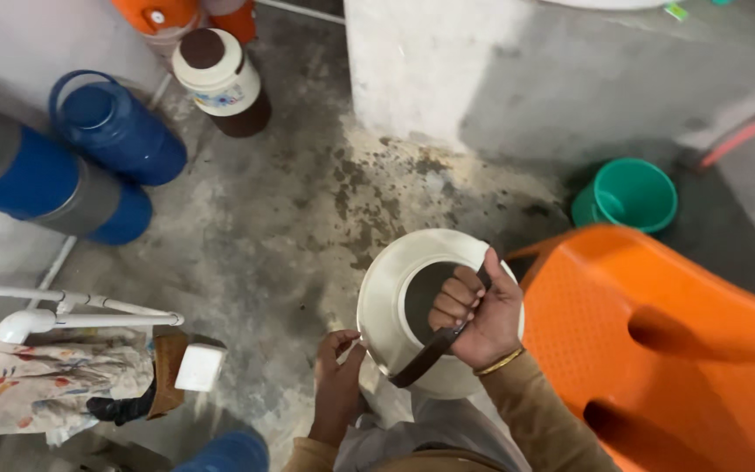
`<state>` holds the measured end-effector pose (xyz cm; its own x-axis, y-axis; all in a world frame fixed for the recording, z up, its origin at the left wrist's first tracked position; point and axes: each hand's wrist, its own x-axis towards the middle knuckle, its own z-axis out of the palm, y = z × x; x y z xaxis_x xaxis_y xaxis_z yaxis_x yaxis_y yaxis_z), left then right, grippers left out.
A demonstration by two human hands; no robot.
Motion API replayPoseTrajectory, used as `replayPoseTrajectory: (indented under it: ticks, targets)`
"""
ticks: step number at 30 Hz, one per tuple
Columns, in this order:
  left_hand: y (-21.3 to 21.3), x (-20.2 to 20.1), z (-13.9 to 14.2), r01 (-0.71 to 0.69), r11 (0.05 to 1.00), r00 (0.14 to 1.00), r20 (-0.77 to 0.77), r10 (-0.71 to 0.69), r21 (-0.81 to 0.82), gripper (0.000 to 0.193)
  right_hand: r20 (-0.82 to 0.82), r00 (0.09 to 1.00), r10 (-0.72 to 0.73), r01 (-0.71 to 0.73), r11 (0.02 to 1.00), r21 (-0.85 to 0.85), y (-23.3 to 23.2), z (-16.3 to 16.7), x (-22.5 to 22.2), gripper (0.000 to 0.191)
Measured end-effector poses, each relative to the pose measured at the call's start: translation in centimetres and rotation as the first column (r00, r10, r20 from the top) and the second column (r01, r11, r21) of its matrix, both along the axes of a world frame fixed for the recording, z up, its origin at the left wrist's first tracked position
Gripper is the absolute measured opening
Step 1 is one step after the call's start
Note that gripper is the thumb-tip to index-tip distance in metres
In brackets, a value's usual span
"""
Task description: The person carries white plastic water containers with brown lids across the floor, sets one down, removes its lid, reaches inside the container, then replaces the lid. The person repeats this with another container, lifting and repositioning it among rows of similar containers.
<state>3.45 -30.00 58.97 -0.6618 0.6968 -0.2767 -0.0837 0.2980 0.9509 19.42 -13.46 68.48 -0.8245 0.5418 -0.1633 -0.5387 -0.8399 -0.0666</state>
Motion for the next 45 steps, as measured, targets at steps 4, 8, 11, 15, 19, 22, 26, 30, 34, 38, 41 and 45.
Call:
replayPoseTrajectory:
  ticks: [4, 8, 11, 15, 19, 22, 26, 30, 34, 38, 41, 45]
  targets:
    - [6.3, -0.3, 0.6, -0.061, 0.997, 0.996, -0.067, 0.058, -0.045, 0.028, -0.009, 0.998, 0.064, -0.064, 0.998, -0.012, 6.1, -0.5, -2.2, 0.058]
    - [11.5, -0.8, 1.1, -0.061, 0.995, 0.995, -0.079, 0.055, -0.083, 0.026, 0.063, 0.990, 0.124, -0.122, 0.992, -0.035, 10.7, -0.8, -3.3, 0.055]
    - [14.5, -1.7, 0.8, -0.138, 0.981, 0.990, -0.062, 0.130, -0.138, 0.025, 0.075, 0.979, 0.187, -0.185, 0.982, -0.037, 14.2, -1.1, -4.8, 0.055]
    - [17.7, -2.5, -0.1, -0.205, 0.972, 0.974, -0.124, 0.191, -0.115, 0.024, 0.090, 0.970, 0.224, -0.222, 0.975, -0.028, 18.3, -1.9, -7.5, 0.054]
    - [21.4, -3.4, -0.3, -0.147, 0.937, 0.982, 0.067, 0.176, -0.317, 0.026, 0.195, 0.959, 0.203, -0.199, 0.979, -0.044, 22.9, -3.0, -11.3, 0.056]
    - [24.4, -4.1, 1.1, 0.030, 0.986, 0.999, 0.047, -0.023, -0.162, 0.033, 0.199, 0.955, 0.221, -0.215, 0.975, -0.048, 25.3, -3.2, -13.6, 0.055]
    - [29.7, -7.0, 3.2, 0.148, 0.980, 0.987, -0.085, -0.137, 0.131, 0.029, 0.240, 0.934, 0.265, -0.270, 0.963, -0.014, 29.2, -3.1, -17.4, 0.053]
    - [32.8, -9.9, 4.1, 0.308, 0.951, 0.949, 0.066, -0.308, 0.018, 0.033, 0.415, 0.871, 0.263, -0.258, 0.964, -0.068, 31.9, -3.2, -20.0, 0.054]
    - [34.7, -11.7, 3.7, 0.301, 0.951, 0.954, 0.024, -0.300, -0.077, 0.034, 0.534, 0.795, 0.288, -0.302, 0.951, -0.063, 34.7, -4.8, -22.1, 0.046]
    - [37.4, -12.2, 2.5, 0.176, 0.984, 0.984, 0.016, -0.176, 0.004, 0.037, 0.767, 0.611, 0.195, -0.270, 0.963, -0.030, 38.2, -7.9, -22.9, 0.030]
    - [39.9, -12.5, 1.2, 0.148, 0.985, 0.989, -0.002, -0.148, -0.085, 0.039, 0.693, 0.653, 0.306, -0.375, 0.925, -0.056, 41.9, -10.2, -23.1, 0.024]
    - [43.0, -12.4, -0.9, 0.157, 0.947, 0.982, -0.061, -0.181, -0.280, 0.044, 0.699, 0.572, 0.429, -0.465, 0.872, -0.154, 45.3, -12.3, -22.9, 0.017]
